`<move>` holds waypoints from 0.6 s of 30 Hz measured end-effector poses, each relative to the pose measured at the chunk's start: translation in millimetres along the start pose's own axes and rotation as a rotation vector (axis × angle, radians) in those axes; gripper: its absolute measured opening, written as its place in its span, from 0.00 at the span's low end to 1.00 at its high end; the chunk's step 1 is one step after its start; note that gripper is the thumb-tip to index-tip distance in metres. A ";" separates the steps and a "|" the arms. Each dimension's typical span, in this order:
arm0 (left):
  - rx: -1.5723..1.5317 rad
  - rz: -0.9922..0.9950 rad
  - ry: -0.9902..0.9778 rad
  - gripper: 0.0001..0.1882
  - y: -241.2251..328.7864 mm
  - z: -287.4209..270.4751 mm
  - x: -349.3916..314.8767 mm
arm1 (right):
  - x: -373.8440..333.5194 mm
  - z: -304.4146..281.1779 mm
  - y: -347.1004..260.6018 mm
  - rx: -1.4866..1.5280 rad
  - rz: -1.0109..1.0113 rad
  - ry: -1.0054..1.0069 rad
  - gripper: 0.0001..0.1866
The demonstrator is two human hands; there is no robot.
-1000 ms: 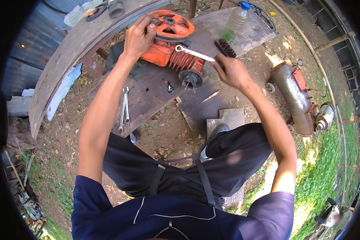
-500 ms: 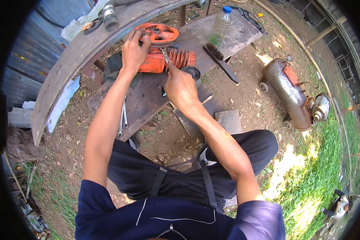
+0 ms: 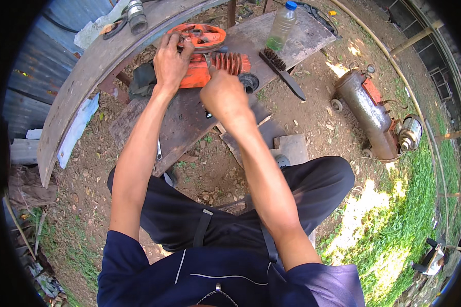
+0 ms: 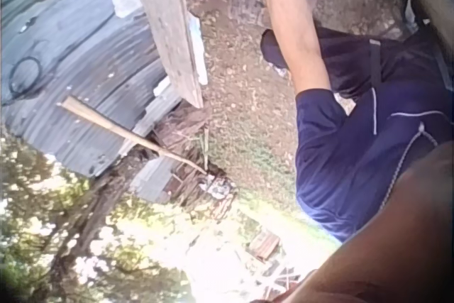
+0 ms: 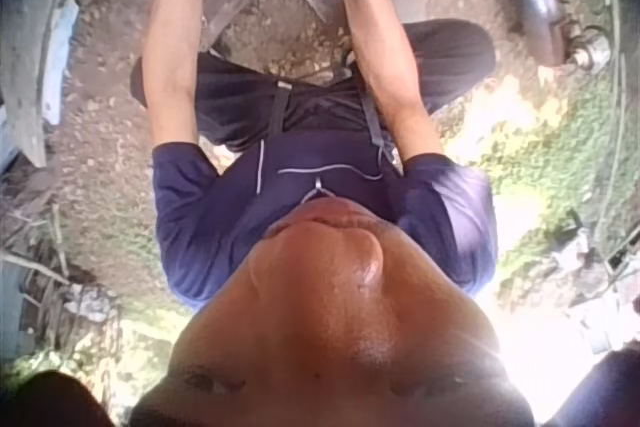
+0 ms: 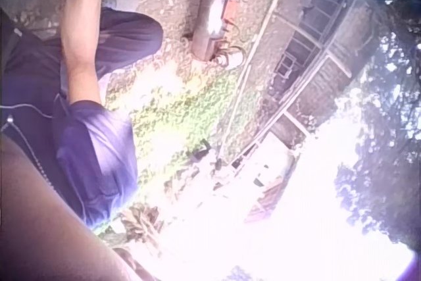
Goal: The person unscrews bolts from a red compressor pump using a wrench, uses a metal rod to pry a pulley and other components, and wipes the parts with a cloth.
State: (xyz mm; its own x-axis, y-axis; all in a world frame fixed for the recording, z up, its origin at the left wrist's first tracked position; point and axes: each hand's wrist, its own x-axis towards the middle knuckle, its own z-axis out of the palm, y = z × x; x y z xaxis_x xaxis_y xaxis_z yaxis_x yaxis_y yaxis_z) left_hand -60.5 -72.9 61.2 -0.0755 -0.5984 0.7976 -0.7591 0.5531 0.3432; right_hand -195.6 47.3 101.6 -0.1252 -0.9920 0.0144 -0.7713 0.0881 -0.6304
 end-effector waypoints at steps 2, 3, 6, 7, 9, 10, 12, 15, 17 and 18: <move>-0.015 0.036 0.053 0.19 -0.7 -0.8 -2.3 | 2.2 -20.2 -0.5 0.025 -0.024 -0.049 0.21; -0.022 0.054 0.080 0.19 -1.1 -1.1 -3.3 | 1.5 -12.9 6.7 -0.026 -0.059 -0.052 0.21; -0.029 0.003 0.017 0.18 -0.4 -5.1 -1.0 | -7.0 1.2 7.6 -0.037 -0.023 -0.047 0.22; -0.026 0.010 0.029 0.18 -0.5 -3.1 -0.6 | -7.1 3.0 6.6 -0.023 -0.053 -0.043 0.23; -0.016 0.023 0.053 0.17 -1.1 1.7 1.6 | -5.5 10.2 -1.0 -0.026 -0.039 -0.075 0.25; -0.018 0.025 0.051 0.17 -1.5 3.4 2.6 | -4.6 12.8 -8.8 -0.027 -0.029 -0.088 0.25; -0.017 0.026 0.046 0.17 -5.6 5.8 1.6 | -6.8 13.0 -36.6 -0.119 0.062 -0.162 0.15; -0.014 0.023 0.037 0.17 -4.8 7.9 3.0 | 1.1 8.3 -33.7 -0.094 0.021 -0.152 0.18; -0.013 0.030 0.036 0.17 -4.5 5.2 3.7 | 10.3 -5.8 -18.1 -0.079 0.009 -0.153 0.24; -0.012 0.032 0.035 0.17 -4.4 3.7 3.8 | 16.2 -9.0 0.5 -0.056 -0.057 -0.129 0.25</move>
State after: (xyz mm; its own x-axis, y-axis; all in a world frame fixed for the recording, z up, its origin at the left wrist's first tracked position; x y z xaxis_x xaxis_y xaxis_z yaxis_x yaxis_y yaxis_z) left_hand -59.9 -79.8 60.9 -0.0767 -0.5597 0.8251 -0.7488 0.5788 0.3230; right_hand -203.6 32.1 108.5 -0.0016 -0.9986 -0.0537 -0.8091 0.0328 -0.5868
